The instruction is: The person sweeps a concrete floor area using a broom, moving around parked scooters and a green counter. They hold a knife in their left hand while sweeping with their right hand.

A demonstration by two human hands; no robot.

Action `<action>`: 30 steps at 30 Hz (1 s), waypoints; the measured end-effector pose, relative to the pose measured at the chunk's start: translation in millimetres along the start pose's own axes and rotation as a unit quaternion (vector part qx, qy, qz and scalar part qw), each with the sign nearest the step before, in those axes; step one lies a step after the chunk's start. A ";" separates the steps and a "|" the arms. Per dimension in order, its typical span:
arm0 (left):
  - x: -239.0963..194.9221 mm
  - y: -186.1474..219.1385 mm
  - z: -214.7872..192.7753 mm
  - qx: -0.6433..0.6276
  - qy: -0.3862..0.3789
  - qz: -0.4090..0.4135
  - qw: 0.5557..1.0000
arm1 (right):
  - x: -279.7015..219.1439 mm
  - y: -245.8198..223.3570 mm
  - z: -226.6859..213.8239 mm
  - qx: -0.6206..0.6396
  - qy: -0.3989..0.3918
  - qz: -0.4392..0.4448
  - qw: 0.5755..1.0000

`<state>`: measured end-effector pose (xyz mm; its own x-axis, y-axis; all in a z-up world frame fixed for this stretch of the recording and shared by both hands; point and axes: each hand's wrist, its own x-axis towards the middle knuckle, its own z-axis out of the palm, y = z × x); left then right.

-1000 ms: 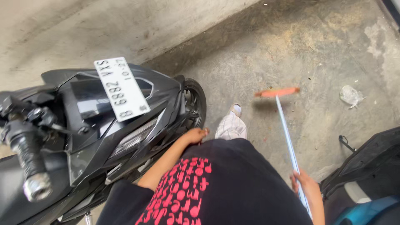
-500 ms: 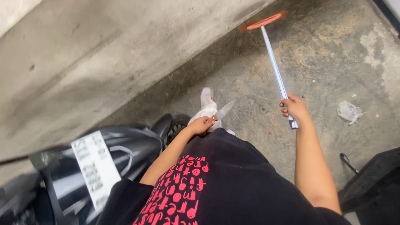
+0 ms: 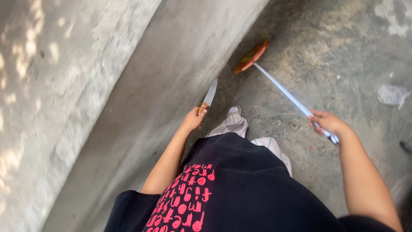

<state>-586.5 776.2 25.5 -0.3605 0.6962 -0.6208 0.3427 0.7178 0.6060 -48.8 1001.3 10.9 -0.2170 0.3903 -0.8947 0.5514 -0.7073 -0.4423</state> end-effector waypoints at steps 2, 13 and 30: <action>34.7 12.7 -16.0 -0.005 -0.029 0.002 1.000 | -51.1 23.2 11.8 0.070 0.004 0.042 0.997; 125.5 6.1 61.8 0.165 -0.163 -0.007 0.973 | -218.9 23.4 140.8 0.188 0.118 0.064 0.973; 188.9 50.5 74.4 0.169 -0.219 -0.113 0.954 | -341.9 184.5 135.2 0.370 0.256 0.208 0.868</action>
<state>-572.7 944.4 -98.2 -0.0869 0.4055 -0.9100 0.5867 0.7590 0.2822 18.3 657.6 226.9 0.3680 0.0870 -0.9258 -0.2137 -0.9611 -0.1753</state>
